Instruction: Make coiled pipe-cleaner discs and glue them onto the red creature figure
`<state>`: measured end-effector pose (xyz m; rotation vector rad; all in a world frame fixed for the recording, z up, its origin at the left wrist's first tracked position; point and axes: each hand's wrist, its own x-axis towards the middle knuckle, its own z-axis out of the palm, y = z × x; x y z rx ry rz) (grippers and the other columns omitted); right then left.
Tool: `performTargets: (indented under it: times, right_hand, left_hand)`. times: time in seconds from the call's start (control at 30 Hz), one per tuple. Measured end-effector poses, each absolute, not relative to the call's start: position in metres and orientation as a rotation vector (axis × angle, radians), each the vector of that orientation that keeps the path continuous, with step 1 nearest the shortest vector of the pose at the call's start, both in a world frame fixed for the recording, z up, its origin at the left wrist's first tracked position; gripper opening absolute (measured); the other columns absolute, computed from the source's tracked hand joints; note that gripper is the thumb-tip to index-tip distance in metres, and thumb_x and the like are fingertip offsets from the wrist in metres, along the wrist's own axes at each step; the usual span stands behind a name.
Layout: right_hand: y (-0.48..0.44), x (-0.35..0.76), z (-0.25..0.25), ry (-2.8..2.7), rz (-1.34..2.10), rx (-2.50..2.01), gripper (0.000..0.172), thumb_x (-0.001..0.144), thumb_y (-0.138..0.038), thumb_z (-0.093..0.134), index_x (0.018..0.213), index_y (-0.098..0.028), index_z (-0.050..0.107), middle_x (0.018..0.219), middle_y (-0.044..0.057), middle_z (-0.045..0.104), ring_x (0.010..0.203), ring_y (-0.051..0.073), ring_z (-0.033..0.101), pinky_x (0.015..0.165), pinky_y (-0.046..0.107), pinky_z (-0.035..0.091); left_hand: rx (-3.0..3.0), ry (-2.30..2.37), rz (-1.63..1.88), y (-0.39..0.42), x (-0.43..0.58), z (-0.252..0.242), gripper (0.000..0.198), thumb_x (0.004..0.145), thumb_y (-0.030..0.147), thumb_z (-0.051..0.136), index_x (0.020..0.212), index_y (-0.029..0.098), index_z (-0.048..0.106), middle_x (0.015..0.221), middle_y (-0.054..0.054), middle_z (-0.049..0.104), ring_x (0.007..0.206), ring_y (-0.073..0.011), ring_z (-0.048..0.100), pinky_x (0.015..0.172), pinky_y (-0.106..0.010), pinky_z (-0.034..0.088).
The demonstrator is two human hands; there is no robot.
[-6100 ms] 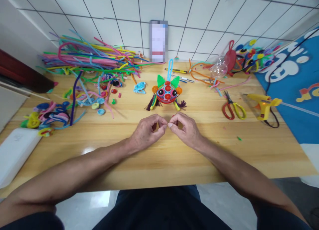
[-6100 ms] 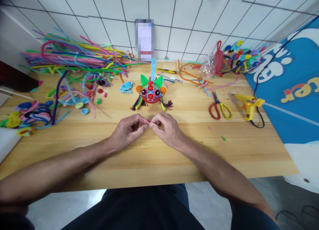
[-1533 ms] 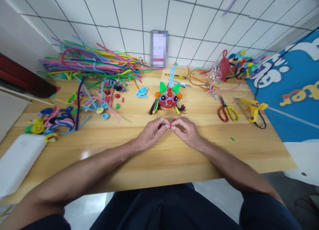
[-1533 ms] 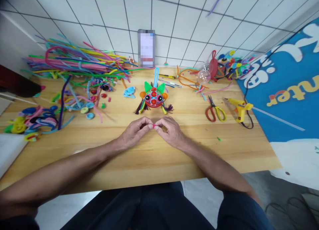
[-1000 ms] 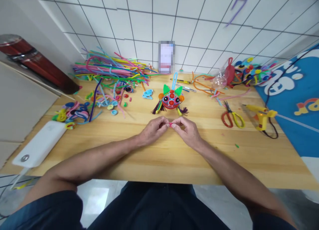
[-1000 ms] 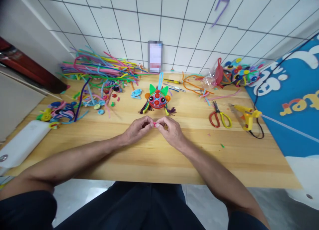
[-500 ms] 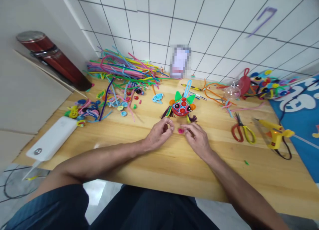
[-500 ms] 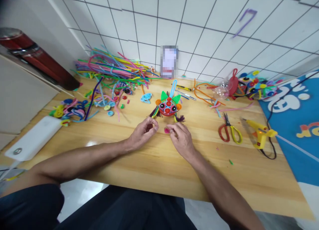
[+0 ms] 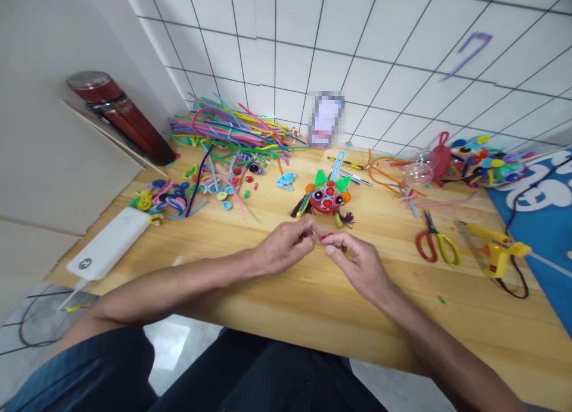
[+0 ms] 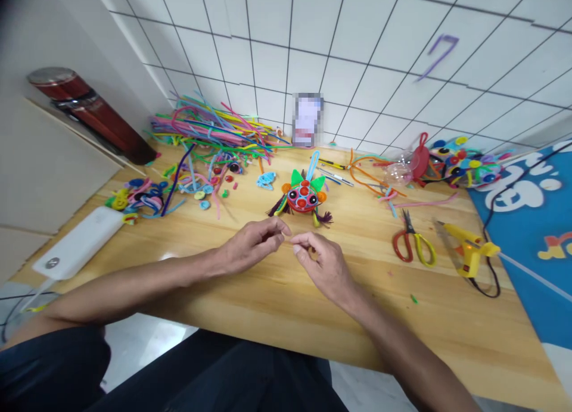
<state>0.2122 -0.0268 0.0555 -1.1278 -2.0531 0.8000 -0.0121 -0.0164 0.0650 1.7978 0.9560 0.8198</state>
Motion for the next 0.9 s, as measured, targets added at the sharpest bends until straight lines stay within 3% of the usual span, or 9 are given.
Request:
performTargets:
  times: [0.2,0.33,0.5,0.6,0.73,0.9]
  right_hand:
    - [-0.033,0.207,0.051,-2.276,0.634,-0.956,0.012,0.101,-0.017,0.059,0.095,-0.022,0.068,0.084,0.001,0.075,0.076,0.016,0.069,0.072,0.029,0.052]
    - [-0.024,0.216,0.038,-2.358,0.408,-0.905,0.017,0.103,-0.020,0.057,0.088,-0.021,0.065,0.079,0.003,0.073,0.073,0.018,0.068,0.073,0.032,0.052]
    - [-0.005,0.240,0.032,-2.273,0.377,-1.102,0.011,0.102,-0.021,0.059,0.095,-0.021,0.068,0.089,0.004,0.077,0.081,0.020,0.072,0.077,0.034,0.053]
    - [0.002,0.248,0.034,-2.250,0.383,-1.180,0.012,0.101,-0.021,0.059,0.099,-0.020,0.070,0.087,0.004,0.076,0.079,0.020,0.071,0.075,0.033,0.054]
    - [0.005,0.250,0.029,-2.276,0.366,-1.183,0.015,0.099,-0.017,0.058,0.102,-0.021,0.072,0.087,0.005,0.073,0.080,0.020,0.069,0.074,0.033,0.054]
    - [0.003,0.249,0.014,-2.303,0.402,-1.221,0.018,0.094,-0.013,0.061,0.106,-0.023,0.070,0.095,0.006,0.074,0.090,0.022,0.069,0.084,0.037,0.056]
  left_hand:
    - [2.099,1.006,0.368,-0.016,-0.035,0.085,0.026,0.102,0.027,0.048,0.084,0.017,0.064,0.071,0.001,0.061,0.062,-0.0122,0.052,0.062,-0.025,0.035]
    - [2.233,0.971,0.116,-0.016,-0.043,0.073,0.023,0.103,0.030,0.053,0.090,0.018,0.067,0.082,-0.003,0.070,0.072,-0.0166,0.062,0.065,-0.026,0.038]
    - [2.206,1.124,0.091,-0.007,-0.034,0.057,0.017,0.100,0.023,0.054,0.096,0.019,0.070,0.084,-0.003,0.074,0.073,-0.0173,0.066,0.067,-0.027,0.044]
    - [2.261,1.120,0.066,-0.003,-0.021,0.049,0.019,0.100,0.024,0.055,0.109,0.019,0.071,0.090,-0.004,0.076,0.078,-0.0192,0.070,0.071,-0.028,0.050]
    - [2.555,1.096,0.143,-0.003,-0.002,0.034,0.036,0.104,0.025,0.049,0.136,0.019,0.064,0.106,-0.009,0.075,0.088,-0.0231,0.071,0.074,-0.033,0.055]
    - [2.873,1.042,0.311,-0.008,0.005,0.010,0.037,0.107,0.024,0.047,0.137,0.015,0.066,0.133,-0.015,0.069,0.097,-0.0252,0.065,0.081,-0.039,0.052]
